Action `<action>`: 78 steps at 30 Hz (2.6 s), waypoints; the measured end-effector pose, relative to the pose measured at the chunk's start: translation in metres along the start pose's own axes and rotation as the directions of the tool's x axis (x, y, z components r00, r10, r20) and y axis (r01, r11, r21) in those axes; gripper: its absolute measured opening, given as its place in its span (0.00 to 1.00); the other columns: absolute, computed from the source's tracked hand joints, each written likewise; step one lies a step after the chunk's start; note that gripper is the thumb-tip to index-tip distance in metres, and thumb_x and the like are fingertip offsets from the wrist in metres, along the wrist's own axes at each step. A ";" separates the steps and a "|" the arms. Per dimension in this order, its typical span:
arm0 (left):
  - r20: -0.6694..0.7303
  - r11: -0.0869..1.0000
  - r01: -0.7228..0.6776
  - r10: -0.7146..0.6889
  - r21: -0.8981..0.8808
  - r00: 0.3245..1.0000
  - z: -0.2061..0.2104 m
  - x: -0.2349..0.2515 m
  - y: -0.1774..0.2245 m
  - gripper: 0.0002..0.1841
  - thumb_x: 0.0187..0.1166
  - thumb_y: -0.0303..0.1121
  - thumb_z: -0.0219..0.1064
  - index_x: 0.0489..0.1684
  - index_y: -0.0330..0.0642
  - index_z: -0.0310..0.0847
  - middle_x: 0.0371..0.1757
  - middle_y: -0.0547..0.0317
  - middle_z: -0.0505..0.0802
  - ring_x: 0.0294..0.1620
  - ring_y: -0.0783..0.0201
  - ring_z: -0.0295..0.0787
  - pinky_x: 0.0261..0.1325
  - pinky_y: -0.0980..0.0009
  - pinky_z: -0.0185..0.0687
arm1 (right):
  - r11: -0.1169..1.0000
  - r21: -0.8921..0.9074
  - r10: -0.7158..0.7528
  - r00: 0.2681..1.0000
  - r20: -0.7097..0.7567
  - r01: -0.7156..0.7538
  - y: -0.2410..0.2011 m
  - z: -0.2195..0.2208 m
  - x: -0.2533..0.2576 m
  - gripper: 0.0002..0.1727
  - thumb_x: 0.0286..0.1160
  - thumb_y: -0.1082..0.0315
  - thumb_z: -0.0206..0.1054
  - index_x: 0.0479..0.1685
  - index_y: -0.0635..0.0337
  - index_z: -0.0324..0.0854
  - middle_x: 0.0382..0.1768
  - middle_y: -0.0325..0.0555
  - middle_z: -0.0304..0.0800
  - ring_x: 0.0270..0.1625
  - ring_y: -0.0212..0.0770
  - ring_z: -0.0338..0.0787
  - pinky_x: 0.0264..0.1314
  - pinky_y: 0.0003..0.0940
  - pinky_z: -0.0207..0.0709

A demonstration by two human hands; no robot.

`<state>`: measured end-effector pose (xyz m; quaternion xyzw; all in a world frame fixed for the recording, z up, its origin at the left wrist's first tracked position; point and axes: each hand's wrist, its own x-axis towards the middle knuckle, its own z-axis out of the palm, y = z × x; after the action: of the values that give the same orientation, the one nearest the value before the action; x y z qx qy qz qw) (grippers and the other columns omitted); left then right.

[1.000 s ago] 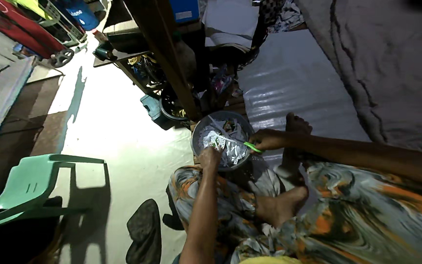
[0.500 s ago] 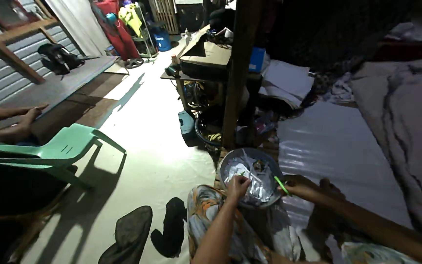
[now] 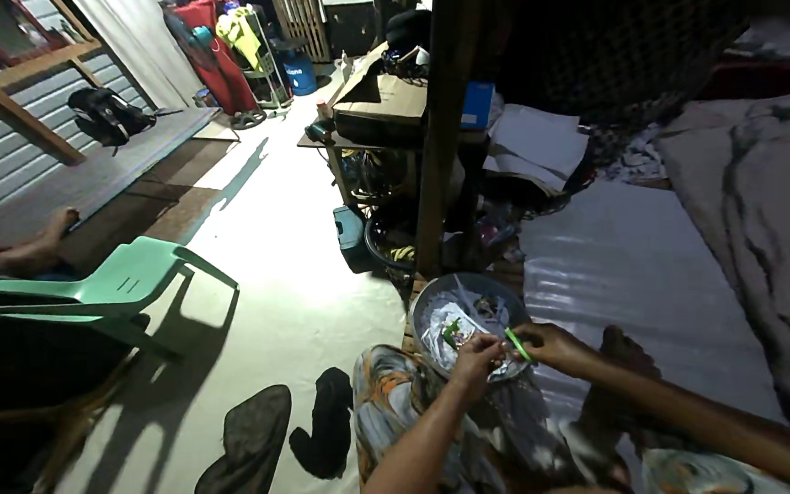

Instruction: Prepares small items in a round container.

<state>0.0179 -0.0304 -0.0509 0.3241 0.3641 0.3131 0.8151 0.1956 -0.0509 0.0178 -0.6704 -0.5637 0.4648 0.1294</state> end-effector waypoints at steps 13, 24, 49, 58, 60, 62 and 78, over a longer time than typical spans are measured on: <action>-0.025 0.985 0.078 -0.083 -0.157 0.996 -0.001 0.001 -0.008 0.03 0.87 0.24 0.59 0.49 0.37 0.77 0.33 0.62 0.87 0.27 0.75 0.80 0.33 0.80 0.76 | 0.998 0.055 -0.019 1.000 0.002 0.019 -0.001 0.010 0.009 0.20 0.76 0.75 0.71 0.66 0.69 0.80 0.45 0.56 0.89 0.40 0.39 0.87 0.51 0.37 0.81; -0.112 0.964 0.056 -0.088 -0.262 0.990 -0.008 0.003 -0.001 0.05 0.89 0.26 0.56 0.50 0.39 0.77 0.34 0.63 0.85 0.25 0.74 0.79 0.31 0.81 0.78 | 0.995 0.032 -0.097 0.995 0.010 0.097 -0.007 0.009 0.004 0.20 0.74 0.75 0.72 0.66 0.70 0.79 0.40 0.53 0.88 0.37 0.36 0.83 0.47 0.33 0.79; -0.314 0.996 -0.091 0.080 -0.023 0.946 -0.026 0.008 0.011 0.11 0.86 0.23 0.59 0.60 0.28 0.78 0.38 0.58 0.87 0.29 0.75 0.78 0.34 0.80 0.76 | 0.997 0.045 -0.063 0.976 0.208 0.055 -0.001 -0.009 -0.011 0.23 0.82 0.63 0.69 0.69 0.71 0.77 0.50 0.57 0.88 0.44 0.37 0.85 0.55 0.34 0.79; -0.285 0.997 -0.078 0.082 0.028 0.955 -0.026 0.008 0.008 0.08 0.86 0.24 0.59 0.51 0.29 0.81 0.36 0.59 0.87 0.29 0.75 0.79 0.34 0.80 0.76 | 0.992 -0.100 -0.048 0.969 0.243 0.074 0.004 -0.013 -0.011 0.26 0.79 0.60 0.73 0.67 0.70 0.79 0.45 0.57 0.88 0.40 0.41 0.83 0.52 0.40 0.77; -0.262 0.995 -0.075 0.091 0.068 0.961 -0.026 0.007 0.007 0.07 0.86 0.23 0.59 0.49 0.29 0.82 0.34 0.60 0.87 0.29 0.75 0.78 0.34 0.80 0.76 | 0.991 -0.113 -0.046 0.968 0.247 0.075 0.001 -0.013 -0.012 0.26 0.79 0.60 0.73 0.68 0.70 0.78 0.45 0.57 0.87 0.40 0.41 0.82 0.52 0.40 0.76; -0.249 0.992 -0.057 0.082 0.108 0.965 -0.024 0.005 0.007 0.07 0.86 0.23 0.60 0.49 0.28 0.82 0.33 0.60 0.87 0.28 0.76 0.78 0.34 0.80 0.76 | 0.989 -0.124 -0.048 0.970 0.237 0.079 0.002 -0.013 -0.010 0.26 0.79 0.61 0.73 0.68 0.70 0.78 0.45 0.57 0.87 0.40 0.42 0.81 0.51 0.41 0.76; -0.165 0.967 -0.035 0.079 0.251 0.983 -0.021 0.002 0.003 0.07 0.83 0.21 0.62 0.49 0.26 0.82 0.38 0.57 0.89 0.33 0.75 0.80 0.38 0.79 0.76 | 0.985 -0.141 -0.061 0.973 0.221 0.094 -0.001 -0.013 -0.010 0.19 0.81 0.66 0.70 0.65 0.69 0.81 0.44 0.56 0.87 0.40 0.42 0.83 0.51 0.40 0.77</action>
<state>0.0016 -0.0213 -0.0600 0.4048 0.4603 0.3157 0.7243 0.2055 -0.0548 0.0302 -0.6011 -0.6338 0.4855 0.0345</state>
